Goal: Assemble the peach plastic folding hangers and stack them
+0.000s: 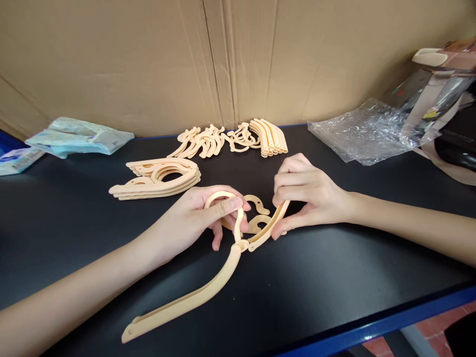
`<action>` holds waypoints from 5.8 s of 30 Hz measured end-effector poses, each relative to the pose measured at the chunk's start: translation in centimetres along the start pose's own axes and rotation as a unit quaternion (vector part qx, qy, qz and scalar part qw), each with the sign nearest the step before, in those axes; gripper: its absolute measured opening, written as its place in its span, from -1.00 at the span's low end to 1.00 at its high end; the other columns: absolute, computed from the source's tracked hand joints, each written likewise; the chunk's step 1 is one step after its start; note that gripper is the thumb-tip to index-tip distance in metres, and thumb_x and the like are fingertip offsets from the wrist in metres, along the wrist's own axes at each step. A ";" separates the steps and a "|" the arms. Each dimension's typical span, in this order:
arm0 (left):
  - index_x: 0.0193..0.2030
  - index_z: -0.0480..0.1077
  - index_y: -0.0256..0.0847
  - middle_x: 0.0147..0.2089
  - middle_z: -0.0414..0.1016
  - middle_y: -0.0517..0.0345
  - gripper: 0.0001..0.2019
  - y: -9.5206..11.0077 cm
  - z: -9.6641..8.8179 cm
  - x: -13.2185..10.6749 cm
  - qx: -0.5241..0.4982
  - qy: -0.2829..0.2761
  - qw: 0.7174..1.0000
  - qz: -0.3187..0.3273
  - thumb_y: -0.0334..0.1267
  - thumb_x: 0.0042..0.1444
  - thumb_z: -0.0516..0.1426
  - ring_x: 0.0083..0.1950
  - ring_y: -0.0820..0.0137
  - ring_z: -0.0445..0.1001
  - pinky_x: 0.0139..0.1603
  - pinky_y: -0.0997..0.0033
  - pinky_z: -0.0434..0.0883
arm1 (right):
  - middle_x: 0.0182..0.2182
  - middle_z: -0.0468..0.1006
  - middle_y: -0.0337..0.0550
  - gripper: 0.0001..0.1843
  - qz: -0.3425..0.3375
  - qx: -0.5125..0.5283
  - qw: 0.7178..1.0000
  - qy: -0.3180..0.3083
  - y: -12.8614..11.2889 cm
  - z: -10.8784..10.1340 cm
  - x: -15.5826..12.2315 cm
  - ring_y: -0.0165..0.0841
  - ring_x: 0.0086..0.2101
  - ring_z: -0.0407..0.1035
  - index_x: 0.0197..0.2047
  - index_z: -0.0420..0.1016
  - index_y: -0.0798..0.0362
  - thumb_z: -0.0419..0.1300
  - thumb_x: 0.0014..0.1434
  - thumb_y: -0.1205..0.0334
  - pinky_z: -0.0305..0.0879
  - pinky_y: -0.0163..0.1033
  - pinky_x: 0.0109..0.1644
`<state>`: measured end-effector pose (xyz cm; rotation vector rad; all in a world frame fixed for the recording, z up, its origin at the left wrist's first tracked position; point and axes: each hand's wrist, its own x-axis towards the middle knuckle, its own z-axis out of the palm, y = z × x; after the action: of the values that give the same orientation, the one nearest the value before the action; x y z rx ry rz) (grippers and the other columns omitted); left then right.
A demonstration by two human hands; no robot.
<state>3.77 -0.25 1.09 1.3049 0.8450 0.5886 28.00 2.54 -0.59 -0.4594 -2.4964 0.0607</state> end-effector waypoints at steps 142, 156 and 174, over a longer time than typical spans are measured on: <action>0.02 0.54 -0.03 -0.33 0.48 0.22 -0.75 -1.7 0.3 -1.9 0.647 0.203 0.652 0.339 -0.31 0.29 0.10 -0.45 0.52 0.37 -0.50 0.52 0.18 | -0.60 0.23 -0.38 -0.57 0.037 0.003 0.999 -0.014 0.5 0.2 -0.2 -0.46 -0.49 0.11 -0.46 0.36 0.07 0.18 0.28 -0.08 0.05 -0.21 -0.14; 0.02 0.54 -0.02 -0.16 0.47 0.10 -0.72 -1.4 0.6 -2.0 0.392 0.192 0.836 0.332 -0.12 0.38 0.02 -0.21 0.37 0.46 -0.11 0.37 0.39 | -0.49 0.48 -0.27 -0.67 0.008 0.021 1.000 -0.017 0.5 0.1 -0.3 -0.43 -0.40 0.25 -0.22 0.53 0.09 0.12 0.36 0.01 0.10 -0.22 -0.13; -0.34 0.48 -0.22 -0.64 0.39 0.23 -0.53 0.0 0.4 -0.6 0.057 0.143 0.988 0.007 0.18 0.22 0.06 -0.62 0.50 0.28 -0.60 0.57 0.25 | -0.41 0.53 -0.17 -0.76 0.009 0.024 1.000 -0.014 0.5 0.3 -0.3 -0.40 -0.41 0.24 -0.13 0.53 0.13 0.17 0.33 0.13 0.16 -0.29 -0.28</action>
<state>3.73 -0.91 1.21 1.3492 1.1184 0.7605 28.28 2.95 -1.08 -0.4634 -2.5126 0.1341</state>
